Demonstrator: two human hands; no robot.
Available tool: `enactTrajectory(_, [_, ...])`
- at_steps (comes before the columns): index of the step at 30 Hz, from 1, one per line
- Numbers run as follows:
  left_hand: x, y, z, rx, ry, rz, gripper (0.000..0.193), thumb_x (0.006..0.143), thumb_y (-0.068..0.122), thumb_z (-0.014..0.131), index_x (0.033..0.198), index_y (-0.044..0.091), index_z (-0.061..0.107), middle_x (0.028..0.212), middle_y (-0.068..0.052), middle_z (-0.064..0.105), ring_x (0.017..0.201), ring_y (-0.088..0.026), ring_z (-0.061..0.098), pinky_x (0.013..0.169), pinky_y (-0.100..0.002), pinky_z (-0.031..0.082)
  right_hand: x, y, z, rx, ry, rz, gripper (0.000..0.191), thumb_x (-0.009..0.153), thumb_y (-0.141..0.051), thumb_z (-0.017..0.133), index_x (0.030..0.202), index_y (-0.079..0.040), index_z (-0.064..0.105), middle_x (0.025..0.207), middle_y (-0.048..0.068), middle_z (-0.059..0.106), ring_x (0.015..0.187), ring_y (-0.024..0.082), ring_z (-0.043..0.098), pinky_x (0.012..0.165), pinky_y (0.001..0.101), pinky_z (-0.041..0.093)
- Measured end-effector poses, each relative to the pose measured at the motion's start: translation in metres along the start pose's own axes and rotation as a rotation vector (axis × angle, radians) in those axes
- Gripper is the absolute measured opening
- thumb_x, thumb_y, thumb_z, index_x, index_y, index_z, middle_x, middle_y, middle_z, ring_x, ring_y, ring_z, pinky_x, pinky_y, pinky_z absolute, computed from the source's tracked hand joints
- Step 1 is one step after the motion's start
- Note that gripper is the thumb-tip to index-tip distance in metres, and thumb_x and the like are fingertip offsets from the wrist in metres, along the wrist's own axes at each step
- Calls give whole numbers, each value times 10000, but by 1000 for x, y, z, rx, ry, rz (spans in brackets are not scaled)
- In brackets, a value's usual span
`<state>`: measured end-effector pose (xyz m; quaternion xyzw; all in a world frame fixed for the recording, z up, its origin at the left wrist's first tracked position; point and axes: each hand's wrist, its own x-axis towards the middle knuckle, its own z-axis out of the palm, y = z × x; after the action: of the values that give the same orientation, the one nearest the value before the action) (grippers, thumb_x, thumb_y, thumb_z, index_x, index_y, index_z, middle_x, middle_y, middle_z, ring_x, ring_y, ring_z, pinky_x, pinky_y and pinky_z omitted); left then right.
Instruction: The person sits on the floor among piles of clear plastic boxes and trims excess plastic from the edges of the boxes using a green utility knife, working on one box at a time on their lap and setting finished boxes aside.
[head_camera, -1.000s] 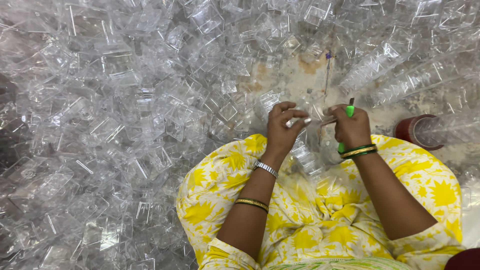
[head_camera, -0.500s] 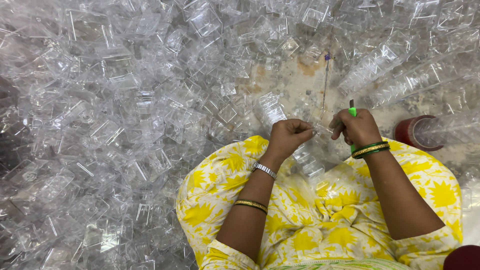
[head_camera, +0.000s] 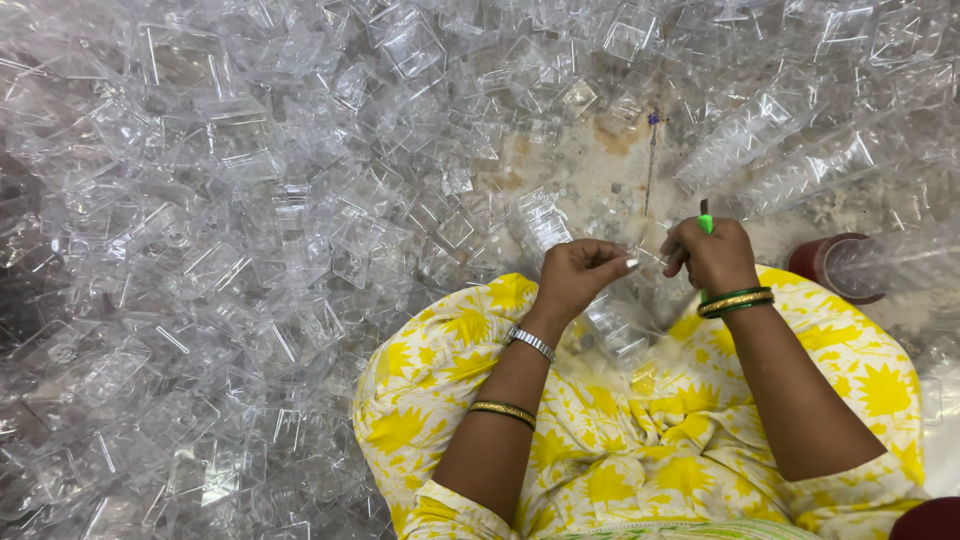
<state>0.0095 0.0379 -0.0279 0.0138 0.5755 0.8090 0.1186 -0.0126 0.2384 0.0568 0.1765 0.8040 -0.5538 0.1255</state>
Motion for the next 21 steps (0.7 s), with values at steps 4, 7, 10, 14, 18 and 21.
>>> enactTrajectory(4, [5, -5, -3, -6, 109, 61, 158, 891, 93, 789, 1009, -12, 784, 1074, -110, 785, 1012, -125, 703, 866, -251, 560, -13, 0, 16, -69, 145, -277, 213, 951, -150, 588, 854, -27, 732, 701, 69, 712, 572, 157, 702, 558, 289, 535])
enactTrajectory(7, [7, -2, -8, -33, 178, 82, 185, 896, 135, 770, 1020, -2, 779, 1323, -121, 701, 1119, -164, 680, 935, -288, 556, -27, -3, 31, -352, 278, -433, 210, 1016, -191, 626, 957, -35, 755, 672, 84, 712, 613, 191, 698, 608, 320, 532])
enactTrajectory(10, [7, 4, -7, 78, 224, 3, 203, 853, 157, 832, 983, 5, 796, 1380, -173, 640, 1231, -175, 620, 1014, -309, 488, -35, -9, 43, -444, 347, -578, 203, 1056, -197, 640, 1013, -29, 744, 688, 105, 700, 647, 209, 715, 611, 327, 532])
enactTrajectory(14, [5, 13, -5, -32, 249, 1, 190, 795, 169, 856, 876, 38, 747, 1359, -168, 646, 1194, -208, 634, 1014, -339, 482, -39, -13, 48, -340, 331, -576, 174, 1061, -174, 633, 1030, -30, 725, 694, 100, 699, 651, 187, 734, 595, 315, 536])
enactTrajectory(18, [3, 21, -4, -42, 263, 25, 184, 772, 165, 866, 859, 53, 749, 1350, -160, 628, 1236, -221, 601, 1037, -353, 462, -40, -15, 52, -331, 353, -614, 162, 1066, -167, 629, 1032, -35, 717, 701, 92, 703, 647, 180, 729, 599, 314, 536])
enactTrajectory(21, [1, 27, -6, 4, 296, 43, 181, 771, 169, 867, 854, 54, 756, 1357, -145, 613, 1277, -221, 578, 1063, -360, 447, -43, -16, 58, -327, 362, -591, 154, 1053, -167, 636, 1030, -44, 727, 668, 92, 689, 619, 185, 719, 584, 318, 527])
